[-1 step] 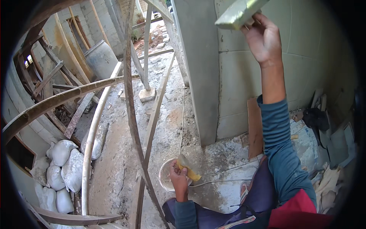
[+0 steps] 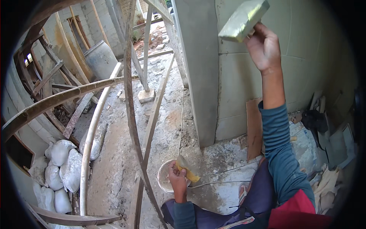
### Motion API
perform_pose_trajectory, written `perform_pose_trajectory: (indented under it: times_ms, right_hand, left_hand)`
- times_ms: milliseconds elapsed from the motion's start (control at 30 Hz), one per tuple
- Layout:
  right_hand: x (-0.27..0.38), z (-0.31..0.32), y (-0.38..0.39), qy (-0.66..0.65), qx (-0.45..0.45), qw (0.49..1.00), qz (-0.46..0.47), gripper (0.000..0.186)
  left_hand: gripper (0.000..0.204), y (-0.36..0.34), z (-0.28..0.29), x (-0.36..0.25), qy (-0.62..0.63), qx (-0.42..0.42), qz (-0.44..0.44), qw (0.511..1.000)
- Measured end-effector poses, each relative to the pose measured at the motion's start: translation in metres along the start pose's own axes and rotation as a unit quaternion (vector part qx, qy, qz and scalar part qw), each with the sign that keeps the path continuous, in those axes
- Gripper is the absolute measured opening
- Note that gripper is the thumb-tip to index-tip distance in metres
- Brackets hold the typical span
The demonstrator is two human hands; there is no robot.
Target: The person applies plaster to a wall corner using a float and wipes the surface with a sponge.
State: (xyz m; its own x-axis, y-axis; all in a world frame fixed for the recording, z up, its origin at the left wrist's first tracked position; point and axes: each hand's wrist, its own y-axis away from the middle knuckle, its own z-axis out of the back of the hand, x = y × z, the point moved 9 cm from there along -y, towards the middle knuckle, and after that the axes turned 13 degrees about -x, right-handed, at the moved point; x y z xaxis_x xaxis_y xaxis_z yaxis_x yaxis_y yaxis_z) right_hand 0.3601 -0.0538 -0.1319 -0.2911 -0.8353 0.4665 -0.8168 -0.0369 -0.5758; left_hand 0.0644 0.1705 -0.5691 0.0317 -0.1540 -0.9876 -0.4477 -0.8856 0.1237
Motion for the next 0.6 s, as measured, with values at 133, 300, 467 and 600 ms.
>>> perform_pose_trajectory:
  times_ms: [133, 300, 467, 600]
  right_hand:
    - [-0.028, 0.020, 0.002, 0.099, 0.021, 0.994, -0.043, 0.036]
    - [-0.009, -0.063, -0.008, 0.384, 0.013, 0.898, 0.213, 0.036]
    - [-0.029, -0.131, -0.025, 0.577, -0.032, 0.685, 0.443, 0.034]
    - [-0.071, -0.114, 0.011, 0.531, 0.081, 0.777, 0.328, 0.030]
  left_hand:
    - [0.053, 0.005, -0.010, 0.011, 0.023, 0.009, 0.016, 1.000]
    - [0.052, 0.002, -0.007, 0.015, 0.042, 0.000, 0.003, 0.999]
    - [0.051, -0.003, -0.018, 0.019, 0.040, 0.006, 0.002, 0.999]
    - [0.051, -0.009, -0.003, 0.026, 0.034, -0.005, -0.004, 0.999]
